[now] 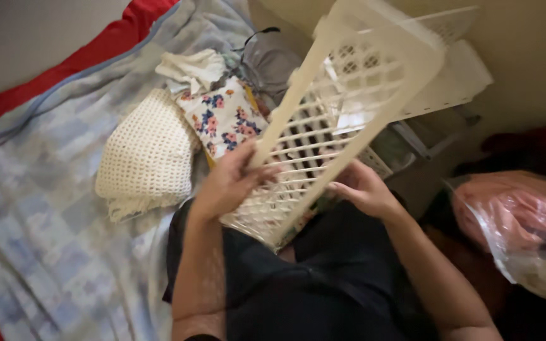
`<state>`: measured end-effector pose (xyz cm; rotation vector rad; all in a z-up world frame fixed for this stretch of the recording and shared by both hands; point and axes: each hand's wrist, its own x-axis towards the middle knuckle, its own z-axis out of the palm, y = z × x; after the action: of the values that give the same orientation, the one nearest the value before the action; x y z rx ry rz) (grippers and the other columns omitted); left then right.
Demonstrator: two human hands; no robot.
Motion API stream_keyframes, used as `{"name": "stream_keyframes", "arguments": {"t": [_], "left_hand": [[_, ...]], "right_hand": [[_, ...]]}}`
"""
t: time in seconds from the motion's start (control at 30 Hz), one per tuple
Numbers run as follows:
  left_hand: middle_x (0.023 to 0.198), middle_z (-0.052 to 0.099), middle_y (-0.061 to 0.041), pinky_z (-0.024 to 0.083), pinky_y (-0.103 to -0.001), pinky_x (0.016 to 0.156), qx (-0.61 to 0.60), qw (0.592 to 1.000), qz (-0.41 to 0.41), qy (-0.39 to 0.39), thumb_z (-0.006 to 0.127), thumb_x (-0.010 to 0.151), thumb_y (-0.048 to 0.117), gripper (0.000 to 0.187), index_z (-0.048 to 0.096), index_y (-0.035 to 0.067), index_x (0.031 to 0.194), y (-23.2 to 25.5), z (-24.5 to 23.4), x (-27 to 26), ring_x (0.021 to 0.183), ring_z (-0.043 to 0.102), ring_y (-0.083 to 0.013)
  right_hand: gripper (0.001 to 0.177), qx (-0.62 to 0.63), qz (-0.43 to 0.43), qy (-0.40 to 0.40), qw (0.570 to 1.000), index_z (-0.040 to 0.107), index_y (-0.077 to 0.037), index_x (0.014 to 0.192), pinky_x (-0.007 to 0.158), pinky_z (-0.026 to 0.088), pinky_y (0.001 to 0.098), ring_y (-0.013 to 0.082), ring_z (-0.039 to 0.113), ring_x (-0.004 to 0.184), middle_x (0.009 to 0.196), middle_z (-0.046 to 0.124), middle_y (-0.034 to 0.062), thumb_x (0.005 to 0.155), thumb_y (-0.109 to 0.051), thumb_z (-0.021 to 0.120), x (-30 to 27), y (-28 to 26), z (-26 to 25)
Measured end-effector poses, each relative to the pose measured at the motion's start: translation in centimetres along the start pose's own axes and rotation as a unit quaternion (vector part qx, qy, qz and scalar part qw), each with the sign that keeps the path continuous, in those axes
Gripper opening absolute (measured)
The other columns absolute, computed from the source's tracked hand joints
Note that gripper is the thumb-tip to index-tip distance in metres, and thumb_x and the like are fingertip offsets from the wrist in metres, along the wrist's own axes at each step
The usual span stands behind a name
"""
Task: The person sits on the floor and assembles a white plastic storage basket. They connect the side panels to the base, then attach the front and back panels to form the basket structure.
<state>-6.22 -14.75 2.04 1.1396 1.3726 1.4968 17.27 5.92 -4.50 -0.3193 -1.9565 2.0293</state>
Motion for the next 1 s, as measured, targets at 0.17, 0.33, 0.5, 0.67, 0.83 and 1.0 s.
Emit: {"name": "stream_keyframes", "arguments": {"t": [0.17, 0.33, 0.5, 0.67, 0.83, 1.0], "left_hand": [[0.106, 0.067, -0.004, 0.055, -0.027, 0.082, -0.085, 0.995, 0.02, -0.039, 0.068, 0.102, 0.011, 0.034, 0.059, 0.0, 0.133, -0.9, 6.7, 5.5, 0.092, 0.064, -0.0098], [0.119, 0.066, -0.01, 0.056, -0.029, 0.095, -0.014, 0.996, 0.079, -0.047, 0.067, 0.1, 0.012, 0.05, 0.052, 0.003, 0.147, -2.9, 11.3, 8.4, 0.109, 0.063, -0.0142], [0.143, 0.057, -0.015, 0.052, -0.035, 0.104, -0.042, 0.996, 0.016, 0.076, 0.066, 0.1, 0.014, 0.052, 0.049, 0.006, 0.147, -7.4, 9.7, 10.1, 0.126, 0.06, -0.0242], [0.15, 0.047, -0.016, 0.051, -0.042, 0.097, -0.207, 0.958, -0.141, 0.138, 0.063, 0.096, 0.016, 0.056, 0.043, 0.009, 0.149, -14.0, 8.5, 11.9, 0.126, 0.054, -0.0287], [0.15, 0.047, -0.022, 0.052, -0.049, 0.107, -0.386, 0.896, -0.21, 0.07, 0.055, 0.101, 0.02, 0.048, 0.041, 0.003, 0.144, -17.6, 9.1, 13.3, 0.134, 0.055, -0.0365], [0.136, 0.059, -0.022, 0.05, -0.048, 0.11, -0.439, 0.875, -0.193, 0.066, 0.05, 0.107, 0.022, 0.042, 0.049, -0.006, 0.138, -18.7, 11.4, 15.3, 0.129, 0.059, -0.0354]], "right_hand": [[0.041, 0.25, -0.124, 0.124, 0.952, 0.056, -0.006, 0.144, 0.095, 0.058, 0.0357, 0.0215, 0.068, 0.11, 0.12, 0.07, 0.0097, 0.104, -0.017, 0.06, -3.1, -2.4, -1.8], [0.021, 0.024, -0.214, 0.309, 0.926, 0.057, -0.001, 0.129, 0.091, 0.061, 0.0374, 0.0225, 0.072, 0.102, 0.112, 0.069, 0.009, 0.109, -0.006, 0.063, -4.1, -6.6, -8.1], [0.025, -0.209, -0.185, 0.309, 0.909, 0.059, 0.001, 0.137, 0.1, 0.059, 0.0338, 0.0181, 0.069, 0.107, 0.119, 0.068, 0.0087, 0.113, -0.001, 0.065, -6.2, -14.6, -14.8], [0.024, -0.522, 0.059, 0.238, 0.817, 0.07, -0.009, 0.127, 0.079, 0.058, 0.0366, 0.0179, 0.071, 0.095, 0.114, 0.075, 0.0073, 0.104, -0.014, 0.069, -3.1, -17.7, -16.9], [0.019, -0.697, 0.052, 0.094, 0.709, 0.075, -0.015, 0.117, 0.097, 0.052, 0.0443, 0.023, 0.07, 0.1, 0.11, 0.074, 0.0054, 0.102, -0.024, 0.067, 1.9, -14.3, -17.7], [0.017, -0.726, 0.004, 0.077, 0.683, 0.076, -0.015, 0.112, 0.097, 0.05, 0.0477, 0.0283, 0.068, 0.109, 0.11, 0.074, 0.0056, 0.1, -0.02, 0.064, 4.7, -11.4, -19.6]]}}
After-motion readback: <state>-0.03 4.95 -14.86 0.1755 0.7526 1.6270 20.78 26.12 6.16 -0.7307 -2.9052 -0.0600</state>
